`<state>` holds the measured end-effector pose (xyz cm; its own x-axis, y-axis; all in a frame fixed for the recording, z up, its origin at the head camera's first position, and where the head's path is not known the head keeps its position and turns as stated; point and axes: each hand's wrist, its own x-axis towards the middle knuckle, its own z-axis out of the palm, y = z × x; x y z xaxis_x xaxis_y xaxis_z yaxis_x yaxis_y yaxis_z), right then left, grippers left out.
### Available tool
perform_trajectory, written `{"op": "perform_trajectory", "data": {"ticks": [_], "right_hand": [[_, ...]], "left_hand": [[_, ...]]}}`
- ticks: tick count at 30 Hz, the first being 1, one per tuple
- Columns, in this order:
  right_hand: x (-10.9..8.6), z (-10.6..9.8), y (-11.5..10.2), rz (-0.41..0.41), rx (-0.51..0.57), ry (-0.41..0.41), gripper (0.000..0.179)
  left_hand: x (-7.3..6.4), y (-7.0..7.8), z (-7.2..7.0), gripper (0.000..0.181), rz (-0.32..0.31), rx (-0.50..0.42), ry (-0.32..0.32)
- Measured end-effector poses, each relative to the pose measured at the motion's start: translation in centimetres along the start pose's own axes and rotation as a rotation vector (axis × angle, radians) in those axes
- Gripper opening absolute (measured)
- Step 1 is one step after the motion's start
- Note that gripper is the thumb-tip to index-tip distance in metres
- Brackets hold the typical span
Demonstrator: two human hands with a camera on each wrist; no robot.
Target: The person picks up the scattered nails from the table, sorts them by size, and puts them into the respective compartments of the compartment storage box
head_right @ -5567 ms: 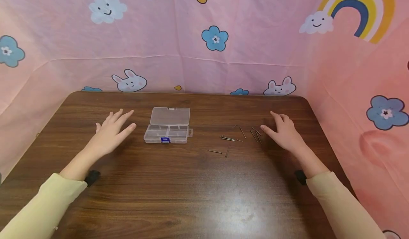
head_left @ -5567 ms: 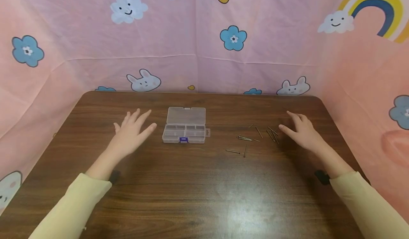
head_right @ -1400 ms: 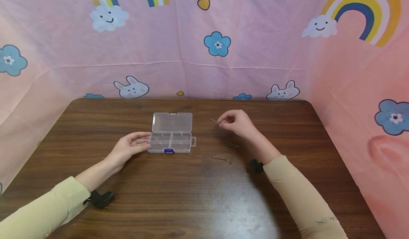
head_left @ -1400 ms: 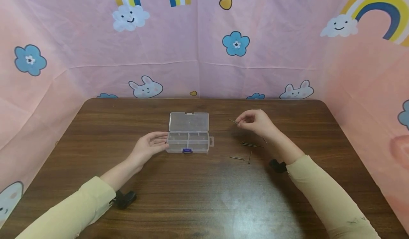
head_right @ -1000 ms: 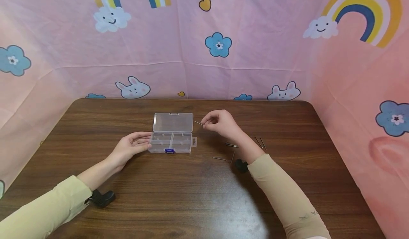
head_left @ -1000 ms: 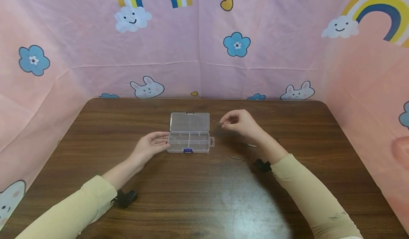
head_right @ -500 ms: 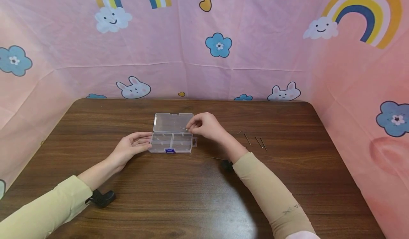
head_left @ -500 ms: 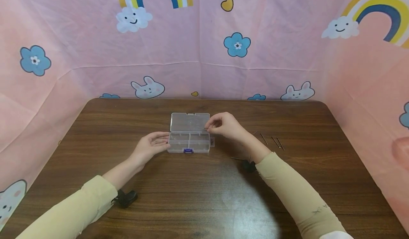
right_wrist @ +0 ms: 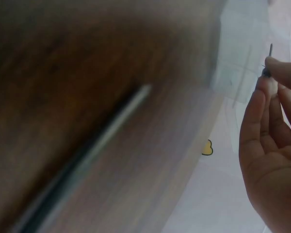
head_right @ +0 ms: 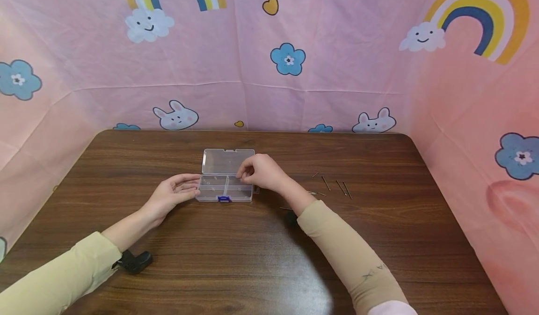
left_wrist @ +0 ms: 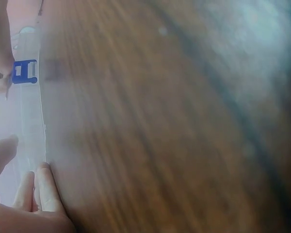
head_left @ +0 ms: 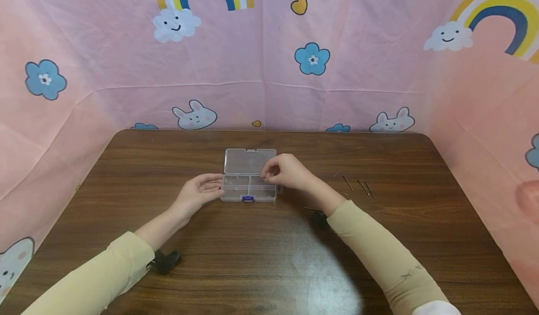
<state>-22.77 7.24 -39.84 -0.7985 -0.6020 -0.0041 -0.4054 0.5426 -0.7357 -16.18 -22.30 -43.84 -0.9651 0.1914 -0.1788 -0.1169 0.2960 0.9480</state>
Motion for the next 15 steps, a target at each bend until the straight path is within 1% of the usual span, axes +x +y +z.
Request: {"op": "perform_trajectory", "data": {"ticks": [5,7,10,15], "right_hand": [[0.19,0.64,-0.28,-0.043,-0.16,0.007,0.011],[0.2,0.79,-0.33,-0.056,-0.203,0.013,0.011],[0.19,0.87,-0.32,-0.068,-0.226,0.025,0.011],[0.1,0.88,-0.3,-0.064,-0.212,0.038,0.01]], "left_hand": [[-0.06,-0.13,-0.09,0.057,0.001,0.009,0.005],[-0.05,-0.16,-0.12,0.057,0.003,0.012,0.002],[-0.02,-0.11,-0.09,0.056,0.005,0.019,0.003],[0.02,-0.07,-0.05,0.056,-0.004,0.032,0.005]]}}
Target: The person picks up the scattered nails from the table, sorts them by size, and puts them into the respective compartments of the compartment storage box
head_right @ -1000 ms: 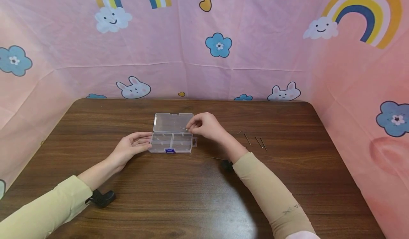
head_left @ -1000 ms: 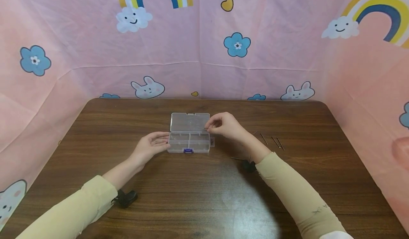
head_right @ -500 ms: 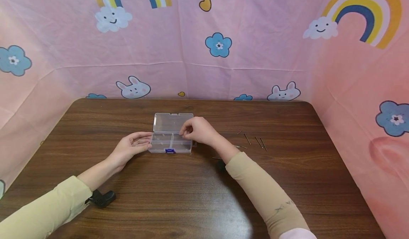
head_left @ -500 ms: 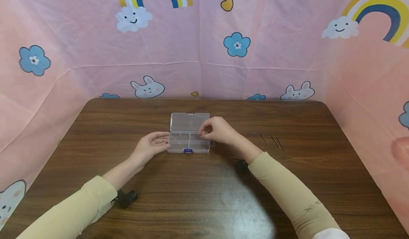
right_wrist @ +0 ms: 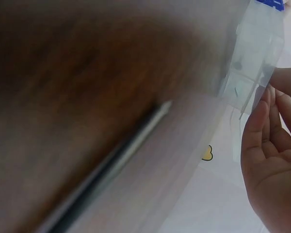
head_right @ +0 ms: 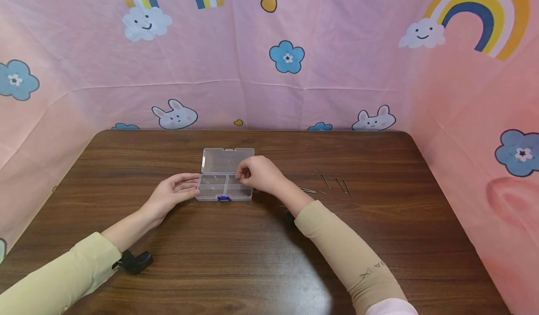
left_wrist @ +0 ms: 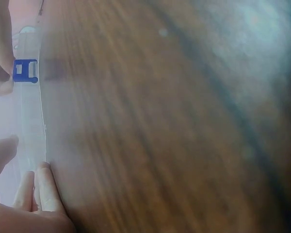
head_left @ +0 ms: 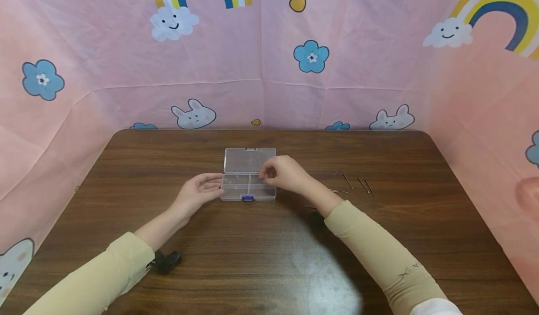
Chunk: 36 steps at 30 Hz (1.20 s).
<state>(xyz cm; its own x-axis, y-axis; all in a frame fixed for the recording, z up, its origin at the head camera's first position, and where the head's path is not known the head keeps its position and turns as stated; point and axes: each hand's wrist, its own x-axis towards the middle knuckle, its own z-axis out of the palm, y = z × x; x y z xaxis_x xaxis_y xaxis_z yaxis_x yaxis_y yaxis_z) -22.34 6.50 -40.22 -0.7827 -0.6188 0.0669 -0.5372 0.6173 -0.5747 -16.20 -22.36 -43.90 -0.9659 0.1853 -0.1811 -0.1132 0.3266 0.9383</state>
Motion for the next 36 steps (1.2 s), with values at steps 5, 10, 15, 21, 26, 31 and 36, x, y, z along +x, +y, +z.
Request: {"op": "perform_trajectory", "data": {"ticks": [5,10,15,21,26,31,36], "right_hand": [[0.0,-0.1,0.2,0.025,0.062,-0.012,0.008],[-0.2,-0.4,1.0,0.068,0.214,-0.007,0.008],[-1.0,-1.4,1.7,0.101,0.285,0.028,0.013],[-2.3,-2.8,2.7,0.141,0.306,0.062,0.015],[-3.4,-3.8,3.8,0.177,0.336,0.088,0.018],[-4.8,-4.8,4.9,0.204,0.33,0.116,0.019],[-6.1,-5.7,5.8,0.244,0.331,0.139,0.019]], "left_hand": [[0.1,0.0,0.1,0.057,-0.001,-0.01,-0.002],[0.0,0.1,0.2,0.058,0.01,-0.026,-0.005],[0.0,0.1,0.2,0.058,0.009,-0.034,-0.005],[0.0,0.1,0.1,0.057,0.019,-0.034,0.0],[0.0,0.1,0.1,0.057,0.02,-0.033,0.0],[0.0,0.0,0.1,0.057,0.021,-0.028,-0.007],[-0.1,0.1,0.1,0.057,0.01,-0.027,-0.006]]}}
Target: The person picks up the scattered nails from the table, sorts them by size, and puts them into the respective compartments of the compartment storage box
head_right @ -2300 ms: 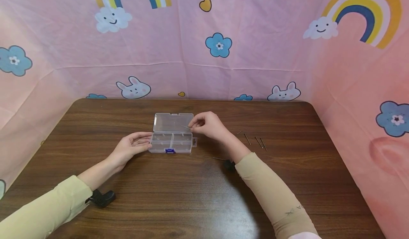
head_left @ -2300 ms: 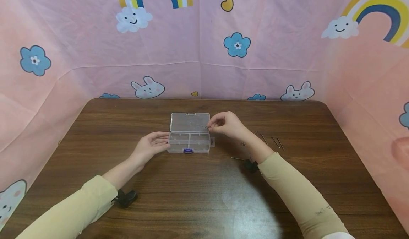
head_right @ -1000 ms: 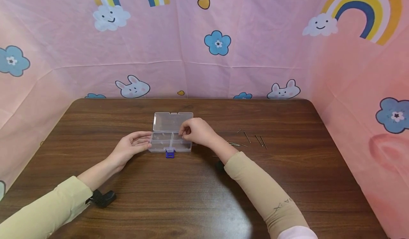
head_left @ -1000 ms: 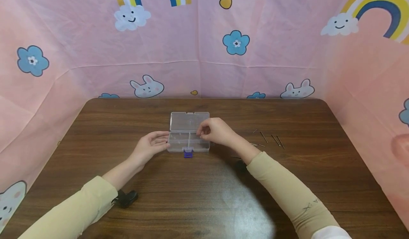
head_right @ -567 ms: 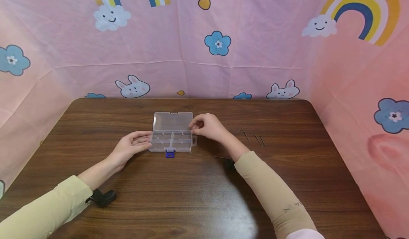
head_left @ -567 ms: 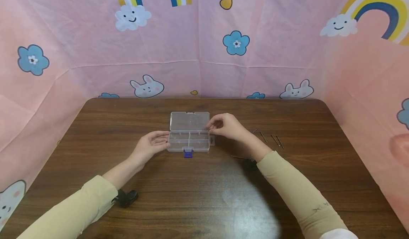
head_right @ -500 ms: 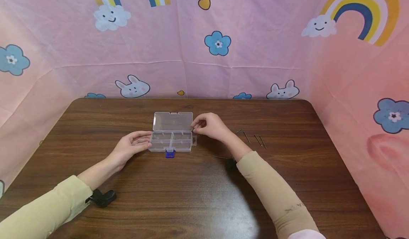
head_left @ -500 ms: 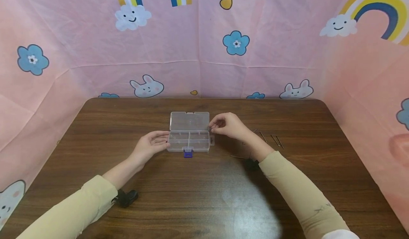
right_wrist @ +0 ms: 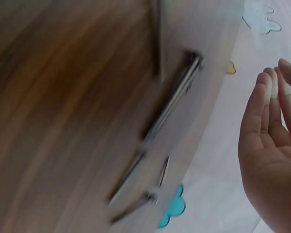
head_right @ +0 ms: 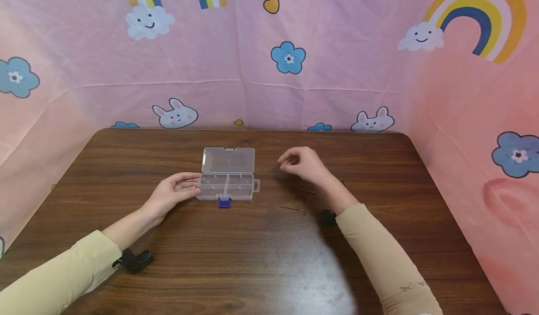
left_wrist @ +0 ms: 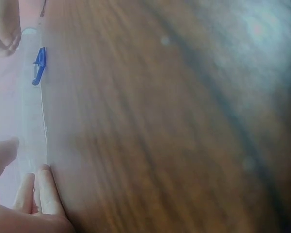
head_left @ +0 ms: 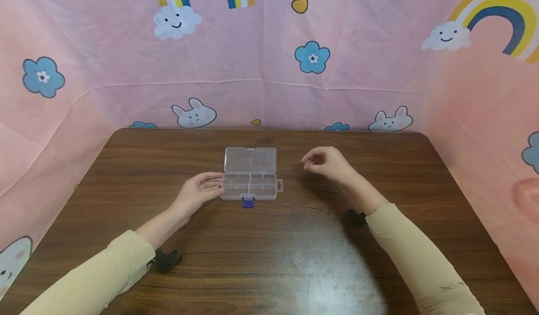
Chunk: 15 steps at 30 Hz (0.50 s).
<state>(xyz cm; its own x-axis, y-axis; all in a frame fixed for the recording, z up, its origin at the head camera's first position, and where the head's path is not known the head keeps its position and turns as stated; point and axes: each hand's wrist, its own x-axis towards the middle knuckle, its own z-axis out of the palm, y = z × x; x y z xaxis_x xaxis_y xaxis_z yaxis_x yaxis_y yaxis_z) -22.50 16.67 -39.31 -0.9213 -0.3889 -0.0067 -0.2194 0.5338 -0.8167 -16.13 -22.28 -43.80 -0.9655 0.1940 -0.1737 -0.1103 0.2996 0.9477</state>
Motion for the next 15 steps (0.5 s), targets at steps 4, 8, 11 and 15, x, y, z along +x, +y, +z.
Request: {"op": "perform_trajectory", "data": {"ticks": [4,8,11,15], "right_hand": [[-0.8,-1.2,0.6,0.009,-0.016,0.025,0.019],[-1.7,-2.4,1.4,0.012,-0.046,0.05,0.019],[-2.4,-3.3,1.8,0.028,-0.063,0.068,0.02],[-3.4,-4.4,2.3,0.05,-0.099,0.086,0.022]], "left_hand": [[0.0,0.1,0.0,0.058,0.0,-0.01,-0.001],[0.0,0.1,0.0,0.058,0.005,-0.015,0.0],[0.0,0.1,0.1,0.058,0.006,-0.009,0.001],[0.0,0.1,0.0,0.058,0.008,-0.002,0.001]]}}
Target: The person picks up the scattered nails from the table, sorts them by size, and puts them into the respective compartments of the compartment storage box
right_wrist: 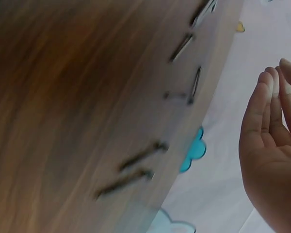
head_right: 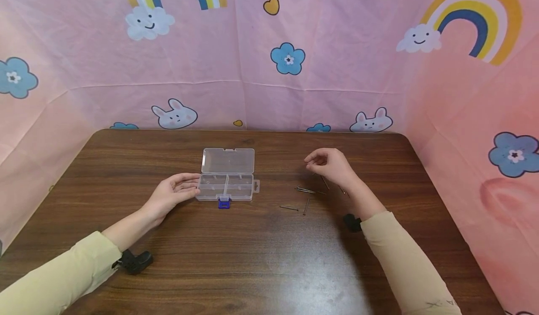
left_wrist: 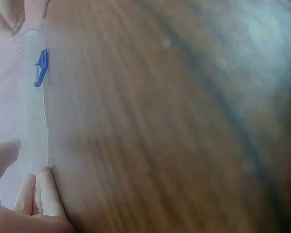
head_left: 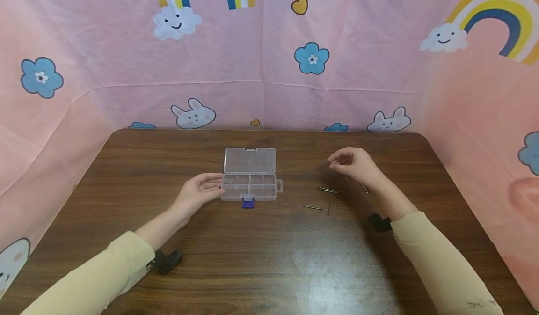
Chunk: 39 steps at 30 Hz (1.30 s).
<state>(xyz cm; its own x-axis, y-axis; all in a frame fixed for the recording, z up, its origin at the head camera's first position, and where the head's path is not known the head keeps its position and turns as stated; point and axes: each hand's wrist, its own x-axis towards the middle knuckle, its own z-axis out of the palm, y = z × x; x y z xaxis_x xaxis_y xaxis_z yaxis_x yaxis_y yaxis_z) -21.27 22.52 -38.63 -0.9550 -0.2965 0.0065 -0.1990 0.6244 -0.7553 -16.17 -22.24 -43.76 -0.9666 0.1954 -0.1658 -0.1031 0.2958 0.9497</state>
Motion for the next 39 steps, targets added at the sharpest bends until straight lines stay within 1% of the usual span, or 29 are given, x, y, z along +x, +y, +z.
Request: {"op": "perform_trajectory", "data": {"ticks": [4,9,19,27,34,39], "right_hand": [[-1.0,-1.2,0.8,0.017,-0.041,0.02,0.022],[-2.2,-2.4,1.9,0.039,-0.055,0.038,0.023],[-3.9,-4.0,3.9,0.057,-0.116,0.082,0.021],[-4.8,-4.6,5.2,0.065,-0.144,0.072,0.021],[-5.6,-4.8,5.9,0.096,-0.164,0.055,0.02],[-6.0,-4.7,6.4,0.111,-0.164,0.021,0.02]], "left_hand": [[0.0,0.0,0.0,0.058,0.002,0.009,-0.002],[0.0,-0.1,0.0,0.057,-0.006,0.033,0.0],[0.0,-0.2,0.0,0.057,-0.007,0.035,0.005],[-0.2,-0.1,0.0,0.059,-0.012,0.038,0.001],[-0.1,0.0,-0.1,0.058,-0.001,0.024,-0.002],[0.0,0.1,0.0,0.058,0.002,0.023,-0.001]]}}
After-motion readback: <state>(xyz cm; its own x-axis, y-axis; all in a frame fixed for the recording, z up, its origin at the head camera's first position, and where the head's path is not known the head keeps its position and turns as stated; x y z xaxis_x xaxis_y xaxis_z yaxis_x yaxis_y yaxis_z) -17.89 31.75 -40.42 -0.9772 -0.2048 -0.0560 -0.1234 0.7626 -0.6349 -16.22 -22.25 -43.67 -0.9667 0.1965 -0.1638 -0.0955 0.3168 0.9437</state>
